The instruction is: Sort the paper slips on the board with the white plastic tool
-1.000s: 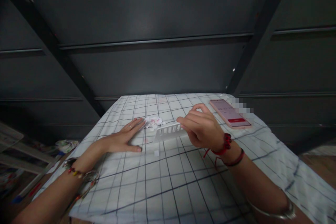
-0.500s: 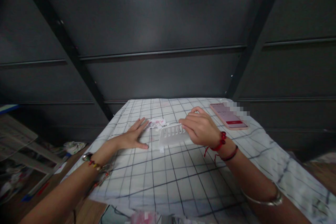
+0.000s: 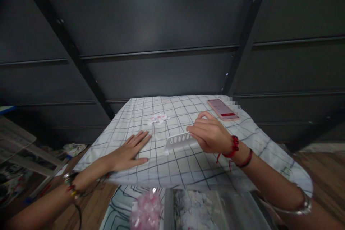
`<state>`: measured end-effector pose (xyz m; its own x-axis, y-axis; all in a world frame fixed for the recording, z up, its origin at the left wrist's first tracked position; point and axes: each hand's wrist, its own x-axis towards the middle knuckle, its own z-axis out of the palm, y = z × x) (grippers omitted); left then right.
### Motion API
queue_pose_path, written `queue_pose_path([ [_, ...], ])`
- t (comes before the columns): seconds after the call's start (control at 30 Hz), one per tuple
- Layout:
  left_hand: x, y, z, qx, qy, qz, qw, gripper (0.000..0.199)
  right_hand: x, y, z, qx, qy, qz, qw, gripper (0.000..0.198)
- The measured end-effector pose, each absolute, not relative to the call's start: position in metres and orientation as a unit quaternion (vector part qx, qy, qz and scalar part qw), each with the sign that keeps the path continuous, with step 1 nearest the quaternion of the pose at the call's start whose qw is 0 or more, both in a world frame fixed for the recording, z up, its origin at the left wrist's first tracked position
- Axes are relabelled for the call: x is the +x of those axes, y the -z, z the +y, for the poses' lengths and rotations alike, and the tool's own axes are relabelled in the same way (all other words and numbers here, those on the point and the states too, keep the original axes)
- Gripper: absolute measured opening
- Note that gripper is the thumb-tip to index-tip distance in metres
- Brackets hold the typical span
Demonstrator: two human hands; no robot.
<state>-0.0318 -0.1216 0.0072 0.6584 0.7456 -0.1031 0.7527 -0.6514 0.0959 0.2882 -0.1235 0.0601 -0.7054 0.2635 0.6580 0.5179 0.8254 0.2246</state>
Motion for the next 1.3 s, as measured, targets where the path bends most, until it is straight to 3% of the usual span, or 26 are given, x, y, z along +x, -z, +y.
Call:
queue_pose_path([
  [0.23, -0.025, -0.008, -0.139, 0.902, 0.072, 0.421, 0.069, 0.077, 0.305, -0.063, -0.165, -0.209, 0.144, -0.914, 0.317, 0.015],
  [0.47, -0.021, -0.007, -0.151, 0.909, 0.052, 0.408, 0.069, 0.069, 0.327, -0.069, -0.201, -0.211, 0.188, -0.916, 0.284, 0.025],
  [0.63, -0.021, -0.009, -0.153, 0.912, 0.052, 0.397, 0.085, 0.074, 0.328, -0.072, -0.208, -0.228, 0.19, -0.917, 0.266, 0.021],
  [0.9, -0.026, -0.022, -0.109, 0.878, 0.033, 0.467, 0.095, 0.073, 0.31, -0.076, -0.148, -0.295, 0.287, -0.856, 0.313, 0.013],
  [1.3, -0.022, -0.012, -0.016, 0.86, -0.003, 0.499, 0.107, 0.088, 0.266, -0.059, -0.043, -0.362, 0.31, -0.847, 0.238, 0.021],
])
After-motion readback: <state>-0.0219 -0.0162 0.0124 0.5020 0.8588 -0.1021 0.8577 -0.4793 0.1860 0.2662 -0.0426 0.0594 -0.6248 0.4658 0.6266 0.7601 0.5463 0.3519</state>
